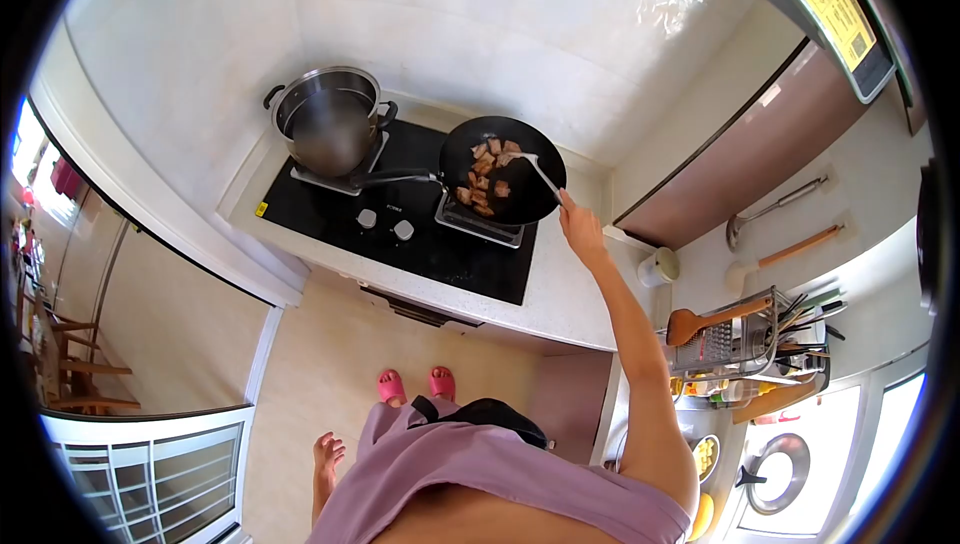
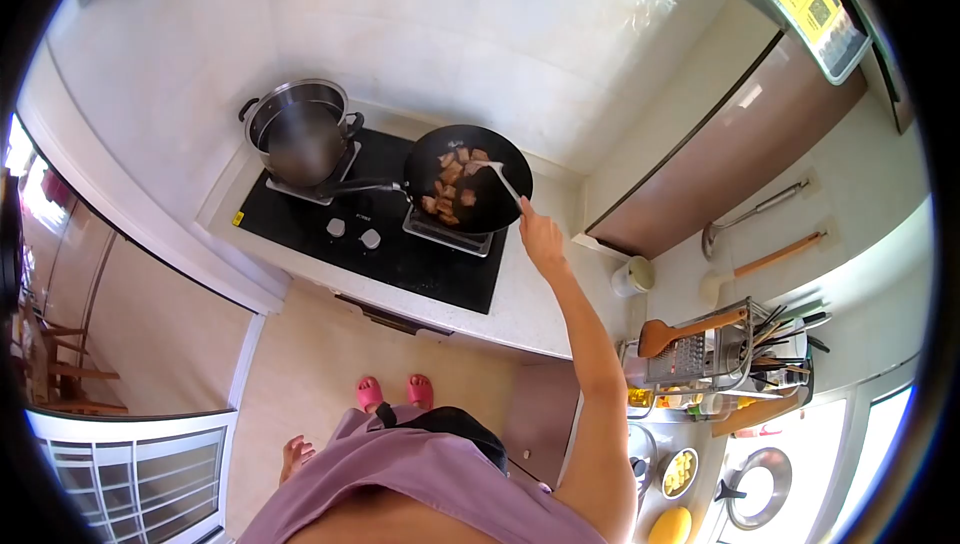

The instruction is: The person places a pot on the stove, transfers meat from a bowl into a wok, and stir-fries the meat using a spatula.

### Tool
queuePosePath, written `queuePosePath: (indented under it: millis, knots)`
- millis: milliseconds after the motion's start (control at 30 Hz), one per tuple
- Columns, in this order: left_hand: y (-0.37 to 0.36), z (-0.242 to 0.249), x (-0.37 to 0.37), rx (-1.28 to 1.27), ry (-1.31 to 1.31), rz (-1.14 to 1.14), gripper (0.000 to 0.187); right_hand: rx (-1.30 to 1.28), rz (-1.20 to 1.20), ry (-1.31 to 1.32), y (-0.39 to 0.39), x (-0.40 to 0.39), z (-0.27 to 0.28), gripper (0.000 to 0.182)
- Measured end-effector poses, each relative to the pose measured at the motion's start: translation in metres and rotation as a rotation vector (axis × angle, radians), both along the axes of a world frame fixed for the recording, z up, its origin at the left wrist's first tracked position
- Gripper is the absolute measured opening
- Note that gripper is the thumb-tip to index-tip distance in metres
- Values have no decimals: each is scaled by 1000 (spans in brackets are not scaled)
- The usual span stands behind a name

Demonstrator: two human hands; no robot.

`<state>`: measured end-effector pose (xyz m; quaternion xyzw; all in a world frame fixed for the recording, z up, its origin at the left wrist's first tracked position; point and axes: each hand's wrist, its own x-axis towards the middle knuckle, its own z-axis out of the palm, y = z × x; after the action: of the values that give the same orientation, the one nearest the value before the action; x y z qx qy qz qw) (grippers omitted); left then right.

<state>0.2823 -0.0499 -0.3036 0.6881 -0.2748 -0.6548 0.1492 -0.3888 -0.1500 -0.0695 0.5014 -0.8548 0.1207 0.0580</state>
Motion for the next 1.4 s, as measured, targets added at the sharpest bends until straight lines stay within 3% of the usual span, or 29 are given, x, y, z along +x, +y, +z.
queuePosePath:
  millis: [67, 200, 300, 400, 467, 533, 600, 700, 833, 900, 1133, 1400]
  knots:
    - [1, -2, 2, -6, -6, -6, 38, -95, 48, -65, -18, -9, 2, 35]
    - [6, -10, 4, 4, -9, -58, 38, -77, 33, -21, -46, 1, -4, 27]
    - [13, -15, 5, 20, 1, -63, 38, -15, 167, -32, -50, 6, -12, 24]
    - [19, -5, 2, 47, 35, -25, 38, 35, 197, -41, -22, 4, 26, 28]
    - [19, -15, 3, 147, 135, 175, 38, -4, 266, -5, 5, 0, 51, 29]
    - [21, -16, 1, 88, 91, 96, 37, -46, 339, 32, 28, 2, 82, 31]
    - [18, -15, 2, 11, 82, -23, 36, 184, 280, -39, 45, 10, 105, 32]
    - [6, -13, -1, 16, 42, -35, 36, 330, 290, -65, 58, 28, 90, 34]
    - [-2, -25, 0, -39, 157, 74, 36, 219, 144, -46, 38, 49, 6, 38]
    - [-14, -7, -8, -19, 31, -37, 36, 58, 51, -34, 26, 50, -12, 39]
    - [-8, -21, 8, 17, 23, -41, 38, -133, 16, -60, -19, 24, -8, 37]
    - [18, -15, 6, -5, -26, -212, 39, 27, 89, -70, -28, 13, -10, 35]
